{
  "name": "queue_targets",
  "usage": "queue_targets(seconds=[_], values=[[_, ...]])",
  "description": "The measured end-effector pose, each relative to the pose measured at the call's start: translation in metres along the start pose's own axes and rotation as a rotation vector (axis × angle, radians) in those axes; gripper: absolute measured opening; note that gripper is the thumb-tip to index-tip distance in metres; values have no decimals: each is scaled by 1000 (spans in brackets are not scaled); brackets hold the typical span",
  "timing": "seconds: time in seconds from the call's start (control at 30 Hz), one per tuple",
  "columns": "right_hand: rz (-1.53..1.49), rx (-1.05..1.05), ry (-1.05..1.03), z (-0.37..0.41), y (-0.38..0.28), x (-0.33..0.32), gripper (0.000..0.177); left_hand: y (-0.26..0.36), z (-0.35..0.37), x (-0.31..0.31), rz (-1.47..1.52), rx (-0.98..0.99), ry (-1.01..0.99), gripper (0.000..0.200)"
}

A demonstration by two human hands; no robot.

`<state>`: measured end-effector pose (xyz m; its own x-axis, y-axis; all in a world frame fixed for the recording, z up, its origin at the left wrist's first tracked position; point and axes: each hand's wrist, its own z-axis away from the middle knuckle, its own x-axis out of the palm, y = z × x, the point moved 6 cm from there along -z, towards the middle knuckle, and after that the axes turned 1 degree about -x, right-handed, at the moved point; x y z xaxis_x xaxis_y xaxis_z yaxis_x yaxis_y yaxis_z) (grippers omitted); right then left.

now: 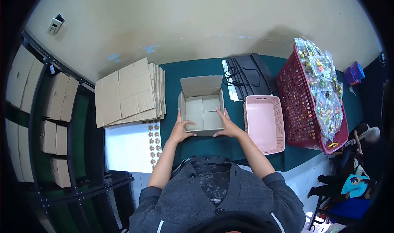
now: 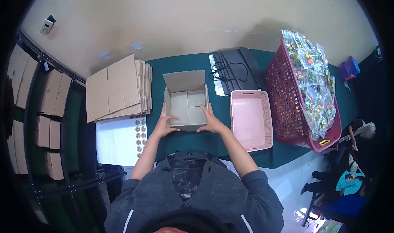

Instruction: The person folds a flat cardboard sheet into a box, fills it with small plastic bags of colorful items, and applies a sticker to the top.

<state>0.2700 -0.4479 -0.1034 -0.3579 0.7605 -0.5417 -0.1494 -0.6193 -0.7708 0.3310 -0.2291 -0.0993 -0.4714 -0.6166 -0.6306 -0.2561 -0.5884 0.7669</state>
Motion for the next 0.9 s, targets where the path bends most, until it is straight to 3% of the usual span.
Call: queue_targets(seconds=[0.03,0.07,0.1,0.23,0.27,0.33,0.4,0.47,0.6,0.67,0.7,0.73,0.8,0.83,0.87,0.9], values=[[71,-82,158,-2,4,-1,101,-2,-1,2,0,5,0,45],[74,-82,160,-5,16,7,101,-7,1,6,1,18,22,34],[105,-91,159,-9,27,13,90,-8,5,7,1,31,46,25],[167,-122,145,13,34,28,66,-9,35,14,44,16,63,24],[168,-125,144,21,15,20,66,-10,45,17,44,16,66,24],[274,97,-27,44,-25,7,66,-13,61,21,95,-5,28,23],[337,47,34,44,-41,-4,65,-15,67,20,103,-9,32,23],[468,-267,353,31,-67,-21,67,-15,70,18,121,-1,50,22],[499,-349,417,-15,-76,-28,68,-4,69,25,73,12,-41,22],[627,-232,392,-48,-48,-17,72,0,70,27,37,33,-91,24],[688,-303,513,-53,-46,-14,52,-4,70,29,122,-3,-145,23],[685,-308,514,-62,-36,-11,52,-6,71,28,118,-5,-141,23],[638,-171,333,-79,-18,-7,25,2,73,26,89,52,-171,27],[574,-369,533,-76,-21,-8,8,-1,74,29,53,126,-182,52],[576,-368,530,-75,-23,-10,8,3,71,28,56,125,-182,52],[571,-354,491,-74,-22,-10,6,5,65,21,158,82,-78,68]])
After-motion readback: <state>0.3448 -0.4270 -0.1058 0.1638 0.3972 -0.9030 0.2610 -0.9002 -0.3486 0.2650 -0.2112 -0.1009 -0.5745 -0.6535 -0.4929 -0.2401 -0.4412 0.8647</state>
